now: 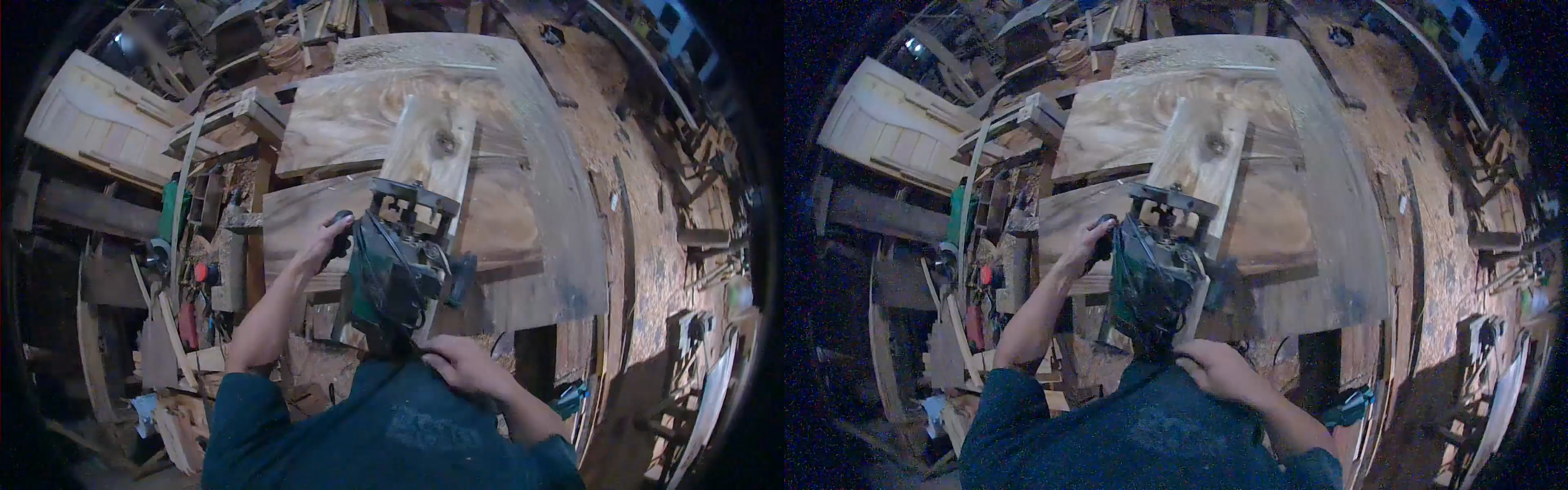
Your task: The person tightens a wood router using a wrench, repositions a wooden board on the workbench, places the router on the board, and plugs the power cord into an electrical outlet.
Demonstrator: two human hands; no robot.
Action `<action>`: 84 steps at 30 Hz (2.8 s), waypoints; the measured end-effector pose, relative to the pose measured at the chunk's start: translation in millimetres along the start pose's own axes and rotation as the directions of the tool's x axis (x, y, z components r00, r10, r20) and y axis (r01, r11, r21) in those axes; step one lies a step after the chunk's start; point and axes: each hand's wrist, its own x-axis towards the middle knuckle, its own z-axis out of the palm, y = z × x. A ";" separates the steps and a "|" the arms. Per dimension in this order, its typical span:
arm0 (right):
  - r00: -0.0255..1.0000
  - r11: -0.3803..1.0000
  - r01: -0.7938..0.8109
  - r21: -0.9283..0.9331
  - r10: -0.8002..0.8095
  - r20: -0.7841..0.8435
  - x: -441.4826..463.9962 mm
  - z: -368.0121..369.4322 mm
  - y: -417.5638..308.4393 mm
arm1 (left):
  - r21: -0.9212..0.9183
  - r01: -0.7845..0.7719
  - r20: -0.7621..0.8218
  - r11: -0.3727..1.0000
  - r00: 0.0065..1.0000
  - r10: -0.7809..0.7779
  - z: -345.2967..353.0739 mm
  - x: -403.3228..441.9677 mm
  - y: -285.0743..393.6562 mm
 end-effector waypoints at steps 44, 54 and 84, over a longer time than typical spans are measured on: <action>0.824 0.845 0.396 -0.359 -0.500 -0.267 122.0 -112.0 -88.9 | -0.040 -0.134 -0.007 0.990 0.991 0.134 13.1 -44.5 19.4; 0.858 0.395 -0.494 -0.775 0.365 -0.361 -26.0 -165.1 124.2 | -0.076 -0.154 -0.083 0.985 0.986 0.147 9.9 -45.6 9.9; 0.884 0.747 -0.192 -0.637 -0.150 -0.442 195.3 -193.2 3.0 | 0.157 -0.160 -0.041 0.974 0.985 0.169 53.6 -23.4 18.0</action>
